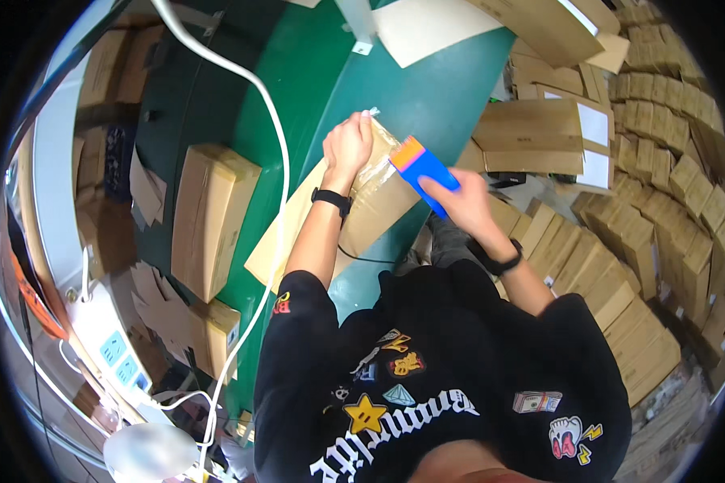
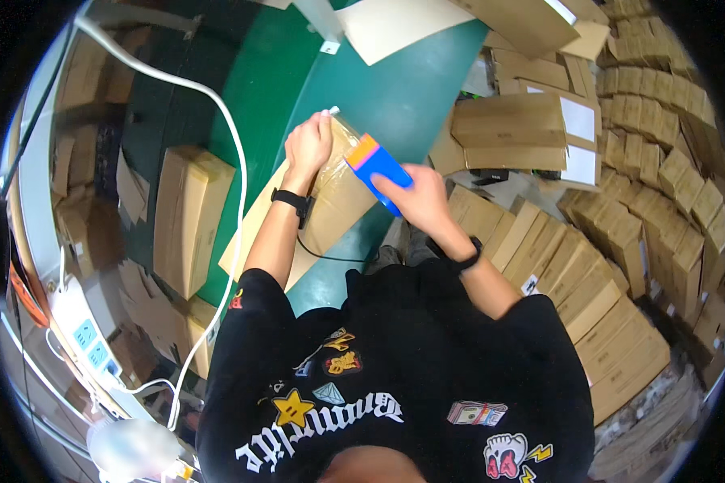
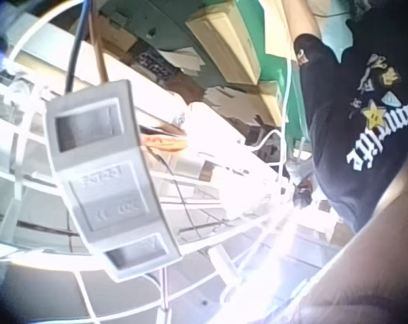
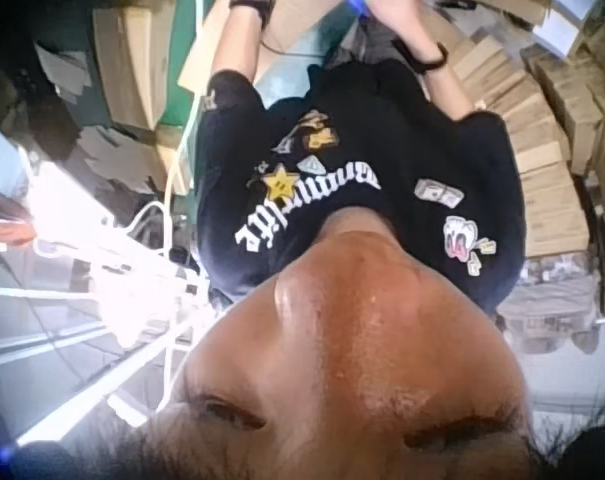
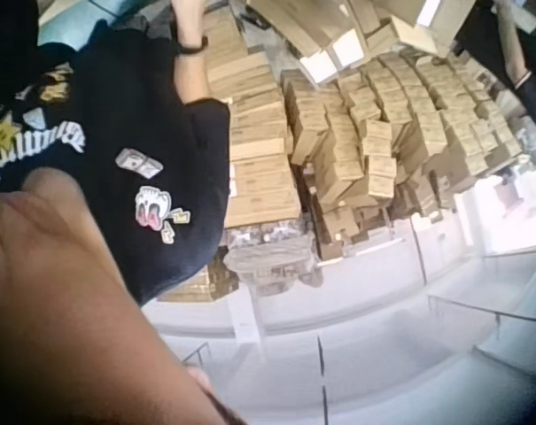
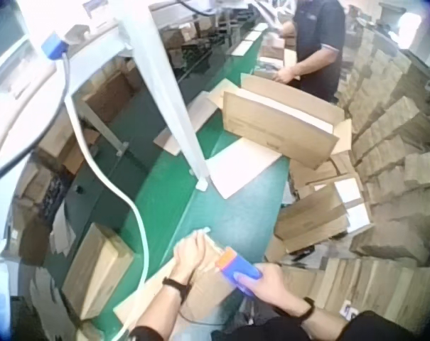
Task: Packing items into boxes and sealing them with tape on an assembly line.
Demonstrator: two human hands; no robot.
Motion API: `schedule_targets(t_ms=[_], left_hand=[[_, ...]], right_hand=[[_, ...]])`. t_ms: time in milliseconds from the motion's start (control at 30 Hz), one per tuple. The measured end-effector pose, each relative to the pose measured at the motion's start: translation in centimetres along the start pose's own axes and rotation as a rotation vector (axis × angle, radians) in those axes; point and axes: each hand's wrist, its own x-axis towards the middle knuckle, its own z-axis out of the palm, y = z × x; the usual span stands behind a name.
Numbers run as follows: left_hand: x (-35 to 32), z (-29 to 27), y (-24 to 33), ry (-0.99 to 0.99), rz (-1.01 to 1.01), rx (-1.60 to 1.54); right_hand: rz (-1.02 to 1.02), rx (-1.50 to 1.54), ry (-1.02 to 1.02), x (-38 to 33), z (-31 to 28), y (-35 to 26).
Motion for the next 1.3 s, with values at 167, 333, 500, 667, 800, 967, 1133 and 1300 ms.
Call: schedule_targets(t_ms=[167,333,500,667,800,967,1133,1300], left_hand=[[0.1,-0.2,-0.1,-0.011,-0.042,0.057],[0.2,0.0,0.5,-0.006,-0.036,0.089],[-0.4,-0.5,-0.8,0.021,-0.059,0.042],[-5.1,-4.1,-8.4,0.112,-0.030,0.120],[-15.8,-8.3,-14.5,-0.132,-0.345,0.095],[-25.6,-6.3,-14.2,-0.007,-0.360,-0.141],[-36.7,-11.3,-10.7,-0.321,-0.229,-1.485],[-44.9,-11.4,-11.0,-0.317,-0.198,-1.509]], right_hand=[[0.126,-0.018,0.054,-6.4,-3.1,6.3],[0.037,-0.191,0.121,-5.7,-2.4,5.6],[0.049,-0.712,0.106,-2.6,1.2,4.4],[0.054,-0.596,0.123,-3.7,1.1,10.2],[-0.063,-0.314,0.063,-11.4,0.6,8.4],[-0.474,-0.049,-0.287,-19.4,6.8,6.2],[-0.709,-0.067,-0.361,-24.6,12.4,5.5],[-0.637,-0.235,-0.488,-27.8,15.4,5.6]])
